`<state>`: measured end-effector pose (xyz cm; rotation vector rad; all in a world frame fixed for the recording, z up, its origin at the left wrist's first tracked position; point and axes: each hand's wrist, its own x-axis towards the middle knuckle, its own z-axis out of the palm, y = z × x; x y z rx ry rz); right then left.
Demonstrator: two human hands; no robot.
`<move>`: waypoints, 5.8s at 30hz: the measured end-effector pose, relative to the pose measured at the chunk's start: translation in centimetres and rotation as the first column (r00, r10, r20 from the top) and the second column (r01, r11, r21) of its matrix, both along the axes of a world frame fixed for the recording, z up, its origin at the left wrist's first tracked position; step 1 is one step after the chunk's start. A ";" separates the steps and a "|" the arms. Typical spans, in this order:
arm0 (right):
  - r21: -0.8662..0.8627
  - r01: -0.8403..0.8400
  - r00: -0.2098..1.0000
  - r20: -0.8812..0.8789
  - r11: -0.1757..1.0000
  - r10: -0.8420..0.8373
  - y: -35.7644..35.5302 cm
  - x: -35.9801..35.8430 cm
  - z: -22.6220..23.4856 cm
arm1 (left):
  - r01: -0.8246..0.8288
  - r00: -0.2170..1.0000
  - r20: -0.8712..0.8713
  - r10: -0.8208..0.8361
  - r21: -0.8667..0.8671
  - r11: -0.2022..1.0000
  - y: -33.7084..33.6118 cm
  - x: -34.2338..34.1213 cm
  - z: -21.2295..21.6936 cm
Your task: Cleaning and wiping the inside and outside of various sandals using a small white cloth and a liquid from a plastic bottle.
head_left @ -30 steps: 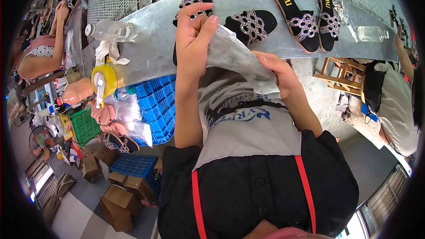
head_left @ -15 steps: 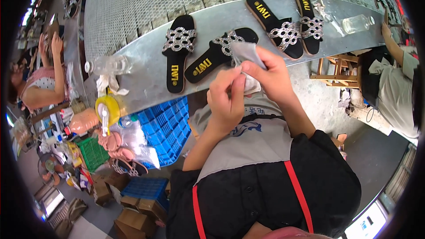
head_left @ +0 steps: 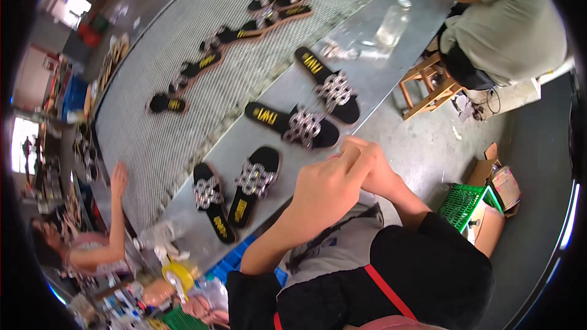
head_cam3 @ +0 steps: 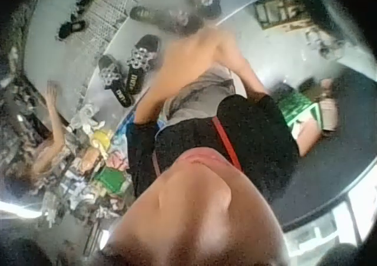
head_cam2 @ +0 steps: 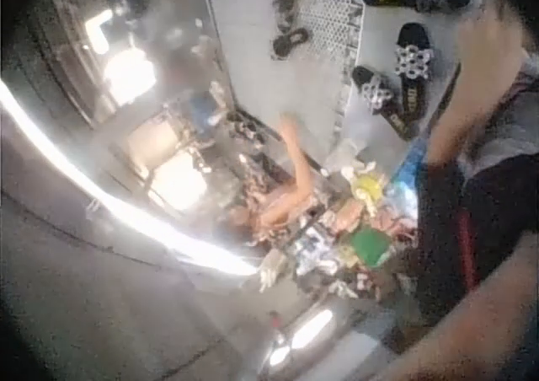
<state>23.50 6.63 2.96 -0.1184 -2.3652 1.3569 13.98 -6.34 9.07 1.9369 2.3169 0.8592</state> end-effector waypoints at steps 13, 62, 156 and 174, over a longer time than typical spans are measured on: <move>-0.265 0.459 0.888 0.099 0.848 -0.449 9.4 7.2 -1.5 | -0.360 0.911 0.364 0.193 0.476 0.803 32.8 -9.2 -13.2; -0.807 0.463 0.831 0.252 0.367 -0.496 9.1 13.4 -10.3 | 0.222 -0.005 0.987 0.159 -0.154 0.963 9.0 5.3 -12.9; 0.733 -0.275 0.960 0.248 0.622 0.131 2.4 -14.5 -4.2 | -0.638 0.766 -0.018 0.642 0.094 0.764 0.1 1.2 -16.3; -0.036 0.278 0.960 0.041 0.960 -0.277 6.4 8.3 -4.8 | -0.665 0.737 0.026 0.675 -0.146 0.732 7.7 -3.5 -9.7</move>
